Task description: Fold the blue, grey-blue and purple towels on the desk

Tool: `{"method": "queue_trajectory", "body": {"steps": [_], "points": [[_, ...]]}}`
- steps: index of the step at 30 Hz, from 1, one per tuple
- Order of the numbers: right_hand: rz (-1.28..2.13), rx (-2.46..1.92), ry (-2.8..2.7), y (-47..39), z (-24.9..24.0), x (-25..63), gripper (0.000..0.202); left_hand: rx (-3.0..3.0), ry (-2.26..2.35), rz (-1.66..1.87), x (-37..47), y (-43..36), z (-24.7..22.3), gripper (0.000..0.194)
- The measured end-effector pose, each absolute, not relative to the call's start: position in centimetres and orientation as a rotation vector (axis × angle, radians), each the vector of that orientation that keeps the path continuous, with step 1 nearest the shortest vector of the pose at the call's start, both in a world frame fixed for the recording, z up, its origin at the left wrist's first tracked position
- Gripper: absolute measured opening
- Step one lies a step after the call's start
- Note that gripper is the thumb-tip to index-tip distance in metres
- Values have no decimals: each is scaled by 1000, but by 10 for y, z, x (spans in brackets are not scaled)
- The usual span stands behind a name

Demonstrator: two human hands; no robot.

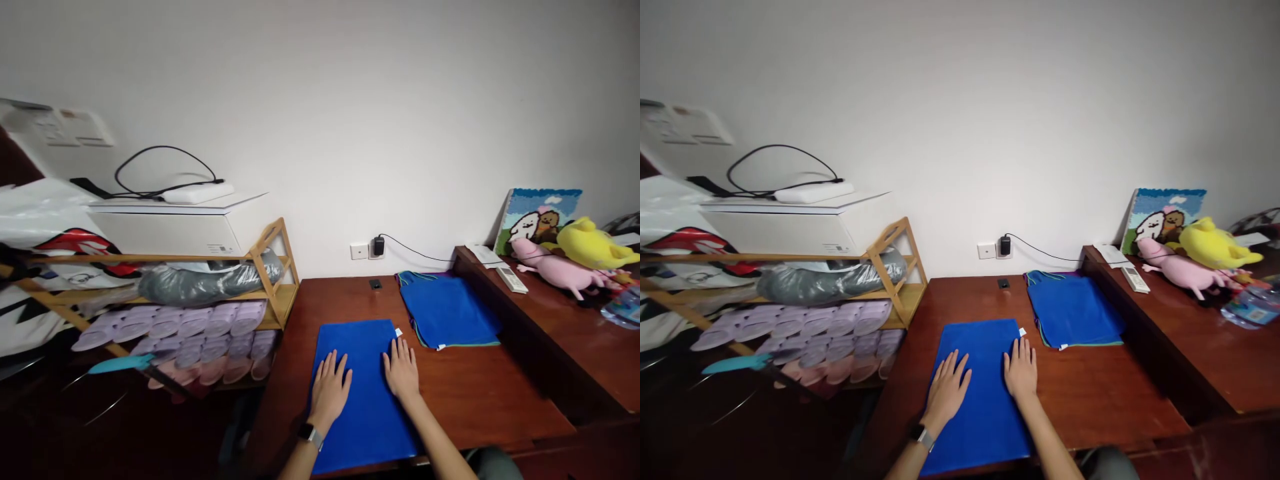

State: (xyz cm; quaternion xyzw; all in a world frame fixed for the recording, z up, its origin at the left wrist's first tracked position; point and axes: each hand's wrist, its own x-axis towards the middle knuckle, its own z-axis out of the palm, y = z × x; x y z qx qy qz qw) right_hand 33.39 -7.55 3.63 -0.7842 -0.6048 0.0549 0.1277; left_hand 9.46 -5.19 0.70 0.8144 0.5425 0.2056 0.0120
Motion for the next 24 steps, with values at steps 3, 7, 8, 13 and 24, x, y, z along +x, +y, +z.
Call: {"method": "queue_trajectory", "body": {"steps": [3, 7, 8, 13, 24], "points": [[128, -2129, -1847, -41, 50, 321, 69, 2565, 1673, 697, 121, -17, 23, 55], [254, -2070, -1997, 1, 53, 300, 68, 2558, 1634, 585, 141, 34, 33, 53], [266, -2087, -2014, 7, 49, 299, 69, 2544, 1637, 550, 139, 43, 31, 54], [183, -2214, -1941, 18, 25, 322, 73, 2474, 1689, 524, 120, 62, 15, 63], [190, -2303, -1841, 12, 42, 343, 73, 2272, 1917, 710, 79, 65, 25, 65]]}}
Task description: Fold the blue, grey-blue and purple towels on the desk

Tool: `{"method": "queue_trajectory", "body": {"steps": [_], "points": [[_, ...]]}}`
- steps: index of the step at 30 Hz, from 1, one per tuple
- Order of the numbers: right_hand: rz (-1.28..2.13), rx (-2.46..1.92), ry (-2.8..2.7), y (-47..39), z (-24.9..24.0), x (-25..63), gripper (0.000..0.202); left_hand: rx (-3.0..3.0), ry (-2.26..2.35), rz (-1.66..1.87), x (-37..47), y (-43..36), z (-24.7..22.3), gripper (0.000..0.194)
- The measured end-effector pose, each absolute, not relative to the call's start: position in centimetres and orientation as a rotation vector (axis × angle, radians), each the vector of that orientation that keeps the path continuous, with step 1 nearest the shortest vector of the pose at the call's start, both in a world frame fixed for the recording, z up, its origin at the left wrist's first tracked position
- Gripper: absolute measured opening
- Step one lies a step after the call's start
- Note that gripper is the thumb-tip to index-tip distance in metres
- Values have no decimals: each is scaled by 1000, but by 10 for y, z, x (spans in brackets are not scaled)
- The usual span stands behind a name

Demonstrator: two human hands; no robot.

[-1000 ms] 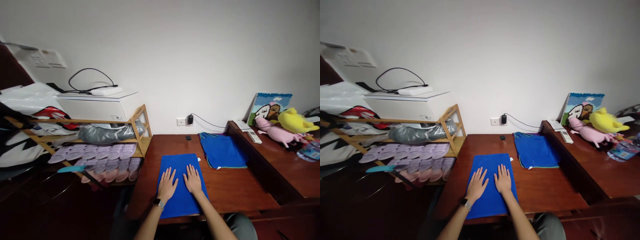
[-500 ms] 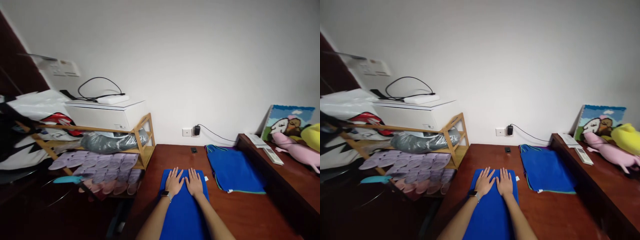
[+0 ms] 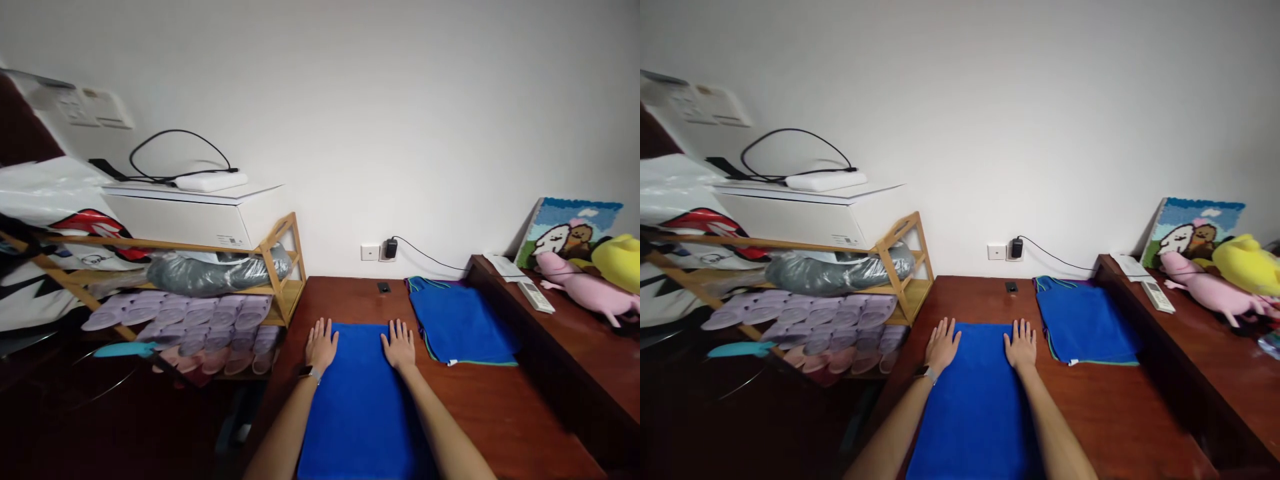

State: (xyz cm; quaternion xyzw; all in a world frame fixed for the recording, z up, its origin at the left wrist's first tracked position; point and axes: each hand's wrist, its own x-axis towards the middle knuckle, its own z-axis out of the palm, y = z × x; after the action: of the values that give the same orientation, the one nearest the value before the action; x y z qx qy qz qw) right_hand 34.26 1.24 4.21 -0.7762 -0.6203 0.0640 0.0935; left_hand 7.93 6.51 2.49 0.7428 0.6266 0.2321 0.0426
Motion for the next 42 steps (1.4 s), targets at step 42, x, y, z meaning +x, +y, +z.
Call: {"method": "queue_trajectory", "body": {"steps": [42], "points": [[328, -1984, -2200, -130, 55, 380, 65, 2600, 1636, 639, 32, -162, -6, 69]]}}
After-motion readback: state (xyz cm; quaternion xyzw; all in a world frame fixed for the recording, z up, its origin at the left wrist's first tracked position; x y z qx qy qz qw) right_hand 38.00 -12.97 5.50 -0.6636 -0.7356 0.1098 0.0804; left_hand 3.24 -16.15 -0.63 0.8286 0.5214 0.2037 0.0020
